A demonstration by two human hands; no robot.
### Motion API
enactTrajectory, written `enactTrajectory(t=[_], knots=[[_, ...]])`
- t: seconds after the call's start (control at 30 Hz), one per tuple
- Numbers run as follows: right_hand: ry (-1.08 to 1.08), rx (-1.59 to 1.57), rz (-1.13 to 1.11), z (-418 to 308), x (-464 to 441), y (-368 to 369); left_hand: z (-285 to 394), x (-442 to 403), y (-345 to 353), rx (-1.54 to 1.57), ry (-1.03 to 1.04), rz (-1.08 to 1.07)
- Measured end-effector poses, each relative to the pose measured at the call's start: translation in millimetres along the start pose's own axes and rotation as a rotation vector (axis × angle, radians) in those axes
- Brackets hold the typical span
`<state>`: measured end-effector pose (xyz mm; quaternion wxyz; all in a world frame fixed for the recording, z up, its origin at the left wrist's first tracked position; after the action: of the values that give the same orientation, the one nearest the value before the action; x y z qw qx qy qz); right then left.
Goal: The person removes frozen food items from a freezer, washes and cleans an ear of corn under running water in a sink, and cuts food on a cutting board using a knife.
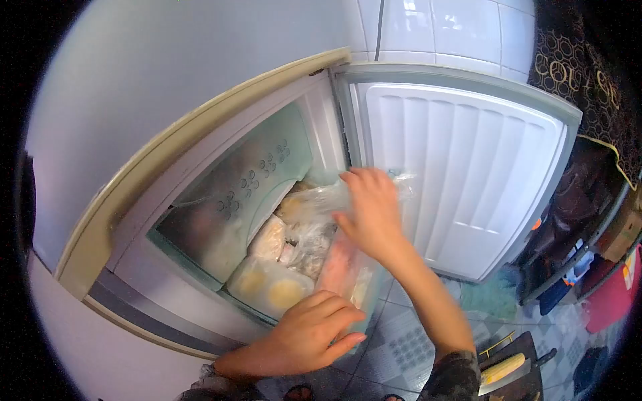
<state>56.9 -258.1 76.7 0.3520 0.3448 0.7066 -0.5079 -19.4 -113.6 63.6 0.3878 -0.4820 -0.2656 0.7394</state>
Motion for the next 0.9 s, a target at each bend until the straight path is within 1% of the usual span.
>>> enactTrajectory(t=[0.07,0.1,0.17,0.2,0.27,0.3,0.37,0.4,0.47,0.5,0.57,0.6,0.67,0.73,0.77,0.83,0.87,0.9], knots=[[-0.083,0.271,-0.115,5.4,-11.5,48.3,1.0,-0.4,-0.1,-0.017,0.007,-0.010],[-0.083,0.272,-0.112,3.6,-20.8,52.8,0.4,-0.1,-0.6,-0.003,0.011,-0.003],[0.126,0.521,-0.693,28.3,-17.2,86.5,-0.3,0.1,-2.6,0.010,0.016,0.006],[0.124,0.523,-0.691,33.3,-26.0,89.6,-1.6,0.1,-4.1,0.017,0.002,0.016],[0.200,0.473,-0.729,45.6,-35.8,97.0,-3.9,1.5,-5.1,0.025,-0.017,0.029],[0.197,0.474,-0.730,42.7,-40.4,92.0,-5.1,1.5,-6.0,0.027,-0.026,0.047],[0.011,0.312,-0.319,11.4,-67.8,55.0,-7.4,2.2,-6.2,0.029,-0.034,0.066],[0.011,0.313,-0.318,6.0,-68.0,52.8,-9.3,2.5,-5.9,0.023,-0.040,0.073],[-0.031,0.187,-0.106,-14.4,-68.5,38.6,-12.5,3.9,-4.9,0.018,-0.041,0.076],[-0.029,0.189,-0.104,-16.8,-64.6,35.5,-13.4,4.4,-5.8,0.001,-0.033,0.098],[-0.076,0.001,-0.021,-26.5,-56.7,22.1,-14.1,4.1,-7.9,-0.018,-0.030,0.126],[-0.079,-0.002,-0.023,-32.0,-49.8,15.8,-14.9,4.5,-9.3,-0.027,-0.033,0.140],[0.107,-0.227,-0.143,-37.4,-29.7,6.5,-14.5,5.5,-14.1,-0.041,-0.039,0.155],[0.026,-0.292,-0.067,-45.9,-10.2,-14.3,-19.7,5.1,-17.3,-0.070,-0.124,0.123],[0.010,-0.361,-0.078,-49.7,-2.3,-27.7,-21.5,5.4,-17.3,-0.072,-0.127,0.127],[-0.038,-0.445,-0.099,-61.2,10.9,-61.5,-33.2,9.5,-18.2,-0.085,-0.292,0.198],[-0.070,-0.461,-0.103,-67.0,17.4,-79.2,-33.5,8.4,-14.2,-0.081,-0.300,0.199],[-0.070,-0.482,-0.138,-70.9,24.9,-94.1,-32.0,7.9,-25.2,-0.095,-0.287,0.425]])
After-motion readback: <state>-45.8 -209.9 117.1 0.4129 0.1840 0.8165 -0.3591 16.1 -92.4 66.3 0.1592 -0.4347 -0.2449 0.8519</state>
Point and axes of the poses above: each hand's wrist, its own x-axis away from the middle knuckle, its own y-axis out of the palm, z = x × y, the point moved 7 cm from there along -x, towards the middle knuckle, and after that the axes turned 9 degrees about z, right-handed, at the moved point
